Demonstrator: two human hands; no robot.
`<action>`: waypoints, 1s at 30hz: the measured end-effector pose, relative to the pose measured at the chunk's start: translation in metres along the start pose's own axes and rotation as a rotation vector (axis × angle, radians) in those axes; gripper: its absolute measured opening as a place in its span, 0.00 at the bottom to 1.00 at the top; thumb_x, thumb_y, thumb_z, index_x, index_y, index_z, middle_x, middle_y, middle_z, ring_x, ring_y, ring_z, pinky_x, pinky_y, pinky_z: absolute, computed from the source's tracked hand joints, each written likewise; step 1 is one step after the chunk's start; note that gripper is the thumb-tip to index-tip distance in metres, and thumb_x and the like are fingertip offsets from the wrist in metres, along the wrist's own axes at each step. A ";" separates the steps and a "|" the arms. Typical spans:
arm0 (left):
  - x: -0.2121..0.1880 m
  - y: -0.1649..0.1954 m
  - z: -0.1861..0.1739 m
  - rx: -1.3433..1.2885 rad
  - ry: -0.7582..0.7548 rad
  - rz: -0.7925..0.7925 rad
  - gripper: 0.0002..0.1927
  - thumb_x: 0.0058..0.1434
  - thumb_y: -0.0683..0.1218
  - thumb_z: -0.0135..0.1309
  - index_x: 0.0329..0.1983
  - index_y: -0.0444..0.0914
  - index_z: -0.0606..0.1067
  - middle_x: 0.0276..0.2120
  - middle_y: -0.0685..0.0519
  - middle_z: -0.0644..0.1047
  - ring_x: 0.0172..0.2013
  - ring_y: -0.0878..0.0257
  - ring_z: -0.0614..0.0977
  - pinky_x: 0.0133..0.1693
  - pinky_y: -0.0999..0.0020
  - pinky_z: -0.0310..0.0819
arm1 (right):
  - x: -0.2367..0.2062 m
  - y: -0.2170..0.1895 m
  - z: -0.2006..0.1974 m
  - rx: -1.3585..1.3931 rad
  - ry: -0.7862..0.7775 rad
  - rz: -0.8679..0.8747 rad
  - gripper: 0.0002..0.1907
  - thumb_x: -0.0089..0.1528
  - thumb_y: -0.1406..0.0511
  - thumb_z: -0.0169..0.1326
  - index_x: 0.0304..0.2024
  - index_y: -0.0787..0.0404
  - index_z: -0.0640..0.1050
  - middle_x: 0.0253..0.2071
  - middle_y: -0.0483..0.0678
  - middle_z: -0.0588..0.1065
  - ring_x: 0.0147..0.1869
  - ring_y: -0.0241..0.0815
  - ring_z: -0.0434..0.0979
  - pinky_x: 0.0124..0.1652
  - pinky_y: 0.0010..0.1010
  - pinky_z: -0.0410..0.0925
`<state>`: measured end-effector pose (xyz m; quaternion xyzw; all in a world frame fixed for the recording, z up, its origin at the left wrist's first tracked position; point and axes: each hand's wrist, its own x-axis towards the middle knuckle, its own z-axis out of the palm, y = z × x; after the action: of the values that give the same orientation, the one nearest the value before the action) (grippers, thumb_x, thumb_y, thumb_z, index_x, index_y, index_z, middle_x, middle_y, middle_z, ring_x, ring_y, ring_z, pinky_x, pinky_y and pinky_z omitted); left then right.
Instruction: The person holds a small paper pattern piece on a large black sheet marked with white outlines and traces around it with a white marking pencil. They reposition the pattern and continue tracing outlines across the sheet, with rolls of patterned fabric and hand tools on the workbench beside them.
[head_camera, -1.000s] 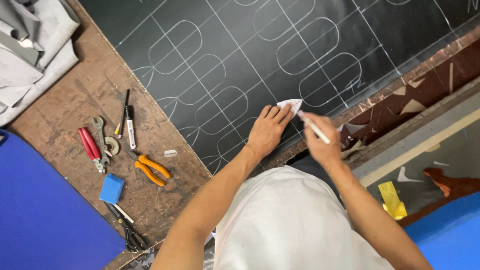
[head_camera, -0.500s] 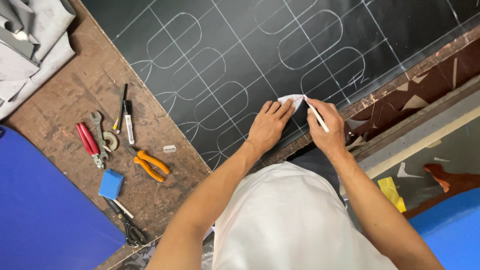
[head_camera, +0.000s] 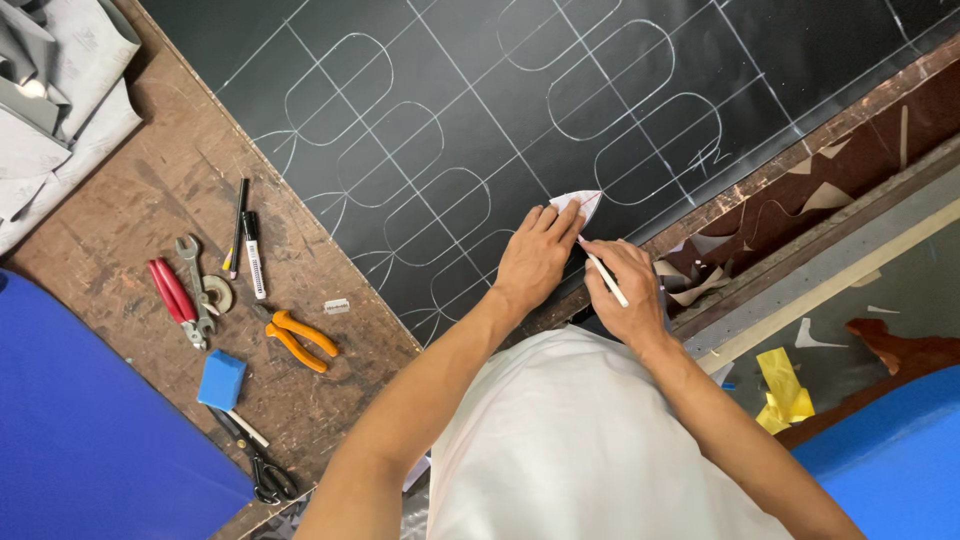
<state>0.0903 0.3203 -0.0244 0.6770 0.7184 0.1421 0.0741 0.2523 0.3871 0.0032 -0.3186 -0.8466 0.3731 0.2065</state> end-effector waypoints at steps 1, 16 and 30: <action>0.000 0.001 0.001 0.025 0.002 0.000 0.24 0.62 0.40 0.49 0.63 0.31 0.73 0.65 0.46 0.70 0.60 0.53 0.73 0.65 0.56 0.63 | 0.000 0.001 -0.001 0.008 0.000 -0.002 0.14 0.63 0.70 0.55 0.51 0.65 0.80 0.50 0.54 0.80 0.57 0.53 0.77 0.60 0.41 0.65; 0.018 0.043 -0.014 0.376 -0.278 -0.083 0.20 0.60 0.47 0.49 0.50 0.32 0.81 0.63 0.30 0.67 0.59 0.32 0.73 0.58 0.43 0.68 | 0.110 0.033 -0.039 0.494 -0.269 0.376 0.12 0.67 0.67 0.57 0.51 0.65 0.82 0.42 0.47 0.81 0.45 0.33 0.77 0.45 0.25 0.71; 0.010 0.039 -0.029 0.394 -0.268 -0.146 0.19 0.57 0.48 0.54 0.46 0.33 0.82 0.61 0.27 0.67 0.59 0.28 0.73 0.53 0.44 0.77 | 0.143 0.026 0.003 0.269 -0.599 0.225 0.11 0.64 0.65 0.59 0.48 0.62 0.83 0.39 0.46 0.82 0.44 0.33 0.80 0.44 0.25 0.71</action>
<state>0.1177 0.3286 0.0156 0.6375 0.7629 -0.0974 0.0455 0.1590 0.4984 -0.0022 -0.2564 -0.7723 0.5787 -0.0533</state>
